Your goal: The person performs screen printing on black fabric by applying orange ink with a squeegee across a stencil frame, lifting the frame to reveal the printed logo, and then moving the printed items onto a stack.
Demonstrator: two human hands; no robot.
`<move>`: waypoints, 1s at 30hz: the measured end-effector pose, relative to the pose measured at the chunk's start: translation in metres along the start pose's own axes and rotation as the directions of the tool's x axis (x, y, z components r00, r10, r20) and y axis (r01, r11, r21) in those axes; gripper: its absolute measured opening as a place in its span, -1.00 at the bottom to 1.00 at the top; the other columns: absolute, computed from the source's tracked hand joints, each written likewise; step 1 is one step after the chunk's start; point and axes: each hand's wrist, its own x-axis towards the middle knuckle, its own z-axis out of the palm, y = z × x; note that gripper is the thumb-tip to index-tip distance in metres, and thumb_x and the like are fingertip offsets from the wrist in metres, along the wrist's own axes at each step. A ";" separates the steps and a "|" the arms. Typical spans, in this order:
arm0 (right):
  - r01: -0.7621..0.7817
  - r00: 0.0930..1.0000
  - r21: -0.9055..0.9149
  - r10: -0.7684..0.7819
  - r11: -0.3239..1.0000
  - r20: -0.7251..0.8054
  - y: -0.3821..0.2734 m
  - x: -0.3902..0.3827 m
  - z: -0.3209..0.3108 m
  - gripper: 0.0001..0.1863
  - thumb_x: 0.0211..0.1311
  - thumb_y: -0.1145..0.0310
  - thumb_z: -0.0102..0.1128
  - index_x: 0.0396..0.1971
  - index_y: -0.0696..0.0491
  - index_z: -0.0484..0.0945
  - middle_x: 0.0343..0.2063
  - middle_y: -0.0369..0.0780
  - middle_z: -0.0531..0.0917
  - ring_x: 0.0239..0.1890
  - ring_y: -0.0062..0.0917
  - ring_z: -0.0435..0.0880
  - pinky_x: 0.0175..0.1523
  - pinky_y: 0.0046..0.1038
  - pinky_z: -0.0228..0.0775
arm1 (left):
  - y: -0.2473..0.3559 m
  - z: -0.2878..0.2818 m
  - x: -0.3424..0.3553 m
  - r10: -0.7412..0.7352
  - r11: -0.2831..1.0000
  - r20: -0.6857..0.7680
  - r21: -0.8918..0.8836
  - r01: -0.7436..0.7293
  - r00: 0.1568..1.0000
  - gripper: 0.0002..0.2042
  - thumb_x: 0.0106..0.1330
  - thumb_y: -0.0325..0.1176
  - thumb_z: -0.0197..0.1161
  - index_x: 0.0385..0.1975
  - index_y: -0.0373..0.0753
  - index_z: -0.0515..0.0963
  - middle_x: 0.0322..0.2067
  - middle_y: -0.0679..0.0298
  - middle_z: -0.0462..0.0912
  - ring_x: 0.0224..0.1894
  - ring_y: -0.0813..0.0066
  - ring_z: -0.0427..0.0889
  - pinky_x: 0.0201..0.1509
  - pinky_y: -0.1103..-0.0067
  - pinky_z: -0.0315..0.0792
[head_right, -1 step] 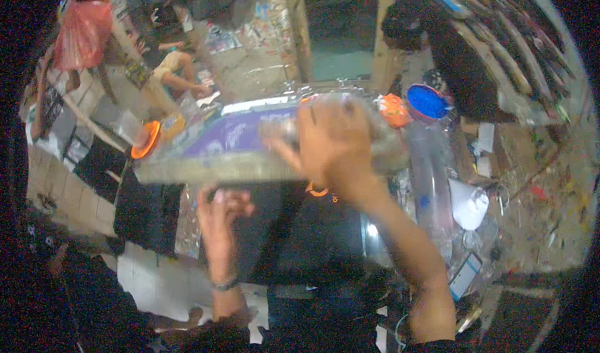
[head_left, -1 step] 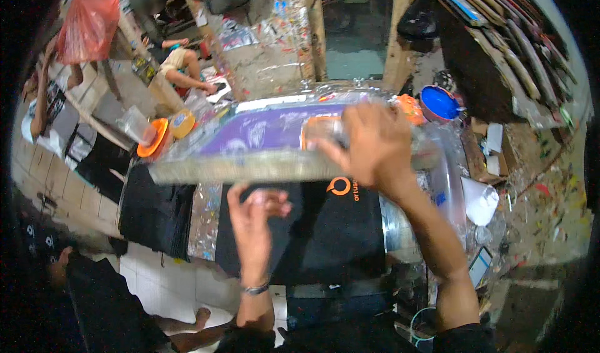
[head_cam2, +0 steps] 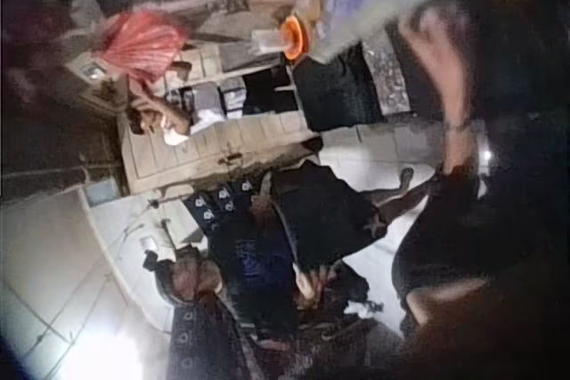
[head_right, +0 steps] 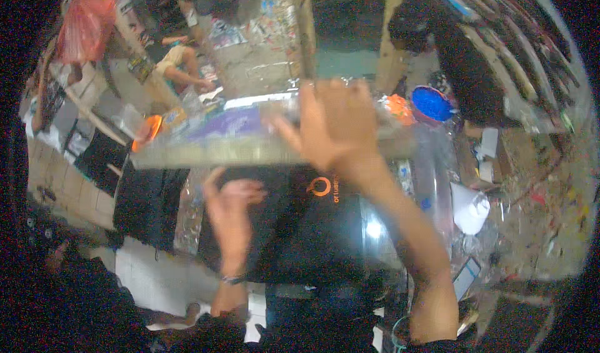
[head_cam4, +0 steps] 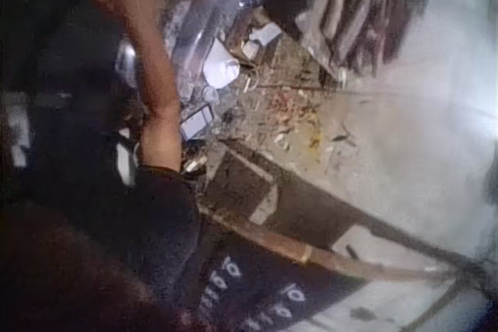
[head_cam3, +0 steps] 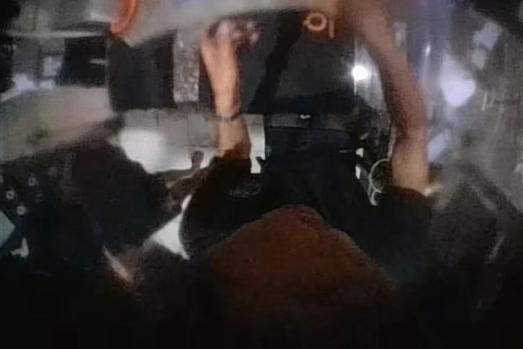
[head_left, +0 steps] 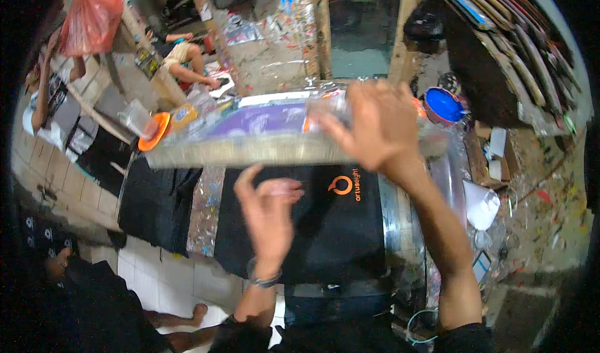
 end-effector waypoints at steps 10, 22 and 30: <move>-0.043 0.956 0.068 0.021 0.997 0.292 0.030 0.149 -0.043 -0.19 0.17 -0.33 0.02 -0.32 0.29 0.67 -0.29 0.15 0.68 -0.16 0.01 0.68 -0.01 -0.14 0.50 | -0.150 0.094 -0.128 -0.380 0.549 0.493 0.801 -0.238 0.783 -0.65 0.27 -0.25 0.20 -0.06 -0.30 0.36 -0.11 -0.11 0.50 -0.22 -0.16 0.59 -0.12 0.06 0.48; 0.031 0.985 0.127 -0.052 0.991 0.167 0.070 0.197 -0.020 -0.08 0.11 -0.44 -0.01 -0.23 0.31 0.65 -0.11 0.17 0.63 -0.01 0.00 0.63 0.09 -0.16 0.44 | -0.111 0.106 -0.113 -0.399 0.893 0.497 0.402 0.203 0.770 -0.81 0.39 -0.51 0.00 -0.04 -0.24 0.34 -0.22 -0.05 0.62 -0.17 -0.26 0.59 -0.22 0.17 0.51; 0.029 0.973 0.224 -0.079 0.974 0.215 0.093 0.228 0.013 -0.11 0.08 -0.47 0.01 -0.30 0.23 0.70 -0.43 0.04 0.71 -0.32 -0.15 0.72 -0.10 -0.29 0.49 | -0.124 0.001 -0.099 0.074 0.781 0.700 0.402 -0.478 0.710 -0.77 0.39 -0.27 0.15 -0.24 -0.36 0.50 -0.20 -0.04 0.56 -0.12 -0.07 0.56 -0.03 0.18 0.44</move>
